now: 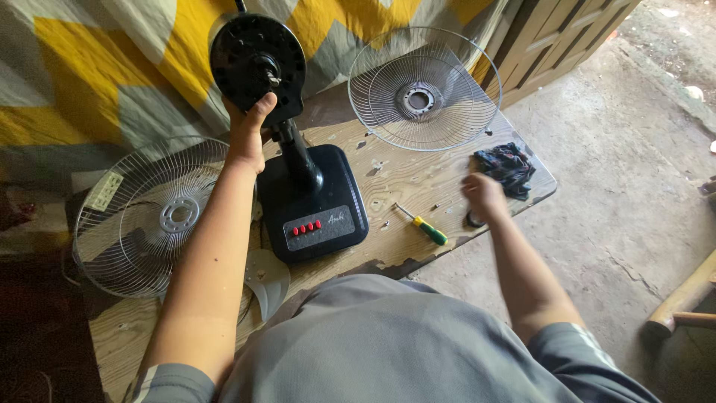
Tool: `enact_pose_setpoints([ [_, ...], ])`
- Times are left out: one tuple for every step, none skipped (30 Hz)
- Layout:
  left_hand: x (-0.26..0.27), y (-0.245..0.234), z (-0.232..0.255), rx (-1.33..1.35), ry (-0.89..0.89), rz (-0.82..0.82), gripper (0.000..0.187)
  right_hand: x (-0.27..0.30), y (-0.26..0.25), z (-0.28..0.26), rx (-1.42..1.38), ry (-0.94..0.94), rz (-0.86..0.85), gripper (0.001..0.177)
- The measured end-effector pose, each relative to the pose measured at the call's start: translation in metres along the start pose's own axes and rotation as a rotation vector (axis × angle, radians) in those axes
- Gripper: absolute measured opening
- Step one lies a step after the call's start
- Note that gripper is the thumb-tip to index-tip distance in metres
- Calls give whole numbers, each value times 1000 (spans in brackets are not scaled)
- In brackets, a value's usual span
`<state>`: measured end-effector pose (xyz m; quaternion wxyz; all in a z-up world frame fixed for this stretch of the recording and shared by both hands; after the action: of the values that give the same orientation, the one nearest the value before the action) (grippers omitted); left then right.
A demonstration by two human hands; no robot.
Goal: The person uses a screwdriver to loosen and tighten screws on the rear housing of a black electric fan motor. They repeatedly adjust the motor casing and rotate the fan shaft by hand to check movement.
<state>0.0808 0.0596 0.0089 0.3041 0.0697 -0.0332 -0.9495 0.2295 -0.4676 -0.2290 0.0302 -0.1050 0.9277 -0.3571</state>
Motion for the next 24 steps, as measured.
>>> enact_pose_setpoints([
  [0, 1, 1, 9, 10, -11, 114, 4, 14, -17, 72, -84, 6, 21],
  [0, 2, 1, 19, 21, -23, 116, 8, 26, -33, 144, -169, 12, 18],
  [0, 3, 1, 29, 33, -33, 118, 9, 42, -33, 238, -113, -43, 19],
  [-1, 3, 1, 33, 38, -28, 118, 11, 57, -32, 331, -56, -97, 21],
  [-1, 2, 0, 35, 43, -22, 117, 14, 68, -29, 423, 0, -152, 23],
  [-2, 1, -1, 37, 49, -16, 117, 18, 73, -29, 412, 11, -153, 25],
  [-2, 0, -2, 29, 55, -14, 119, 21, 78, -28, 404, 19, -151, 27],
  [-2, 0, -3, 21, 61, -11, 120, 24, 80, -26, 395, 28, -150, 29],
  [-3, -2, -3, 12, 68, -7, 121, 26, 80, -23, 384, 42, -127, 26],
  [-4, -2, -7, 6, 49, 6, 123, 28, 80, -19, 373, 57, -104, 22],
  [-5, -4, -9, -2, 31, 20, 124, 29, 82, -18, 360, 69, -82, 20],
  [-5, -5, -12, -10, 13, 35, 126, 29, 84, -17, 379, 65, -92, 18],
  [-6, -4, -11, 6, 29, 31, 125, 27, 84, -18, 397, 61, -101, 17],
  [-6, -3, -9, 21, 46, 26, 124, 24, 86, -23, 415, 56, -109, 16],
  [-5, -1, -8, 38, 62, 21, 123, 21, 85, -29, 392, 50, -93, 17],
  [-4, 1, -7, 48, 68, 18, 121, 17, 83, -35, 369, 45, -77, 18],
  [-4, 2, -5, 57, 74, 15, 119, 15, 80, -45, 345, 40, -61, 20],
  [-4, 2, -3, 66, 80, 12, 118, 12, 77, -62, 266, 18, -35, 22],
  [-3, 4, -1, 64, 78, 7, 119, 8, 73, -82, 187, -5, -6, 25],
  [-3, 6, 1, 62, 75, 2, 120, 4, 68, -106, 107, -27, 22, 28],
  [-3, 7, 3, 60, 71, -5, 121, 1, 66, -130, 38, -46, 26, 29],
  [-3, 6, 4, 53, 60, -6, 120, -5, 64, -158, -30, -64, 29, 31],
  [-1, 6, 3, 47, 45, -8, 120, -7, 62, -184, -150, -75, 28, 29],
  [0, 7, 2, 41, 29, -11, 120, -11, 59, -209, -269, -85, 26, 27],
])
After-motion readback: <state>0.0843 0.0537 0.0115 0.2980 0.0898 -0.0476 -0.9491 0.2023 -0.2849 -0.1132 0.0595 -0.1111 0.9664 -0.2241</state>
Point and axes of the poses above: each hand's wrist, its own x-axis away from the middle knuckle, its own y-axis out of the palm, z = x × y, the point moved 10 cm from there along -x, towards the middle knuckle, and after that the axes turned 3 degrees about z, right-handed, at the moved point
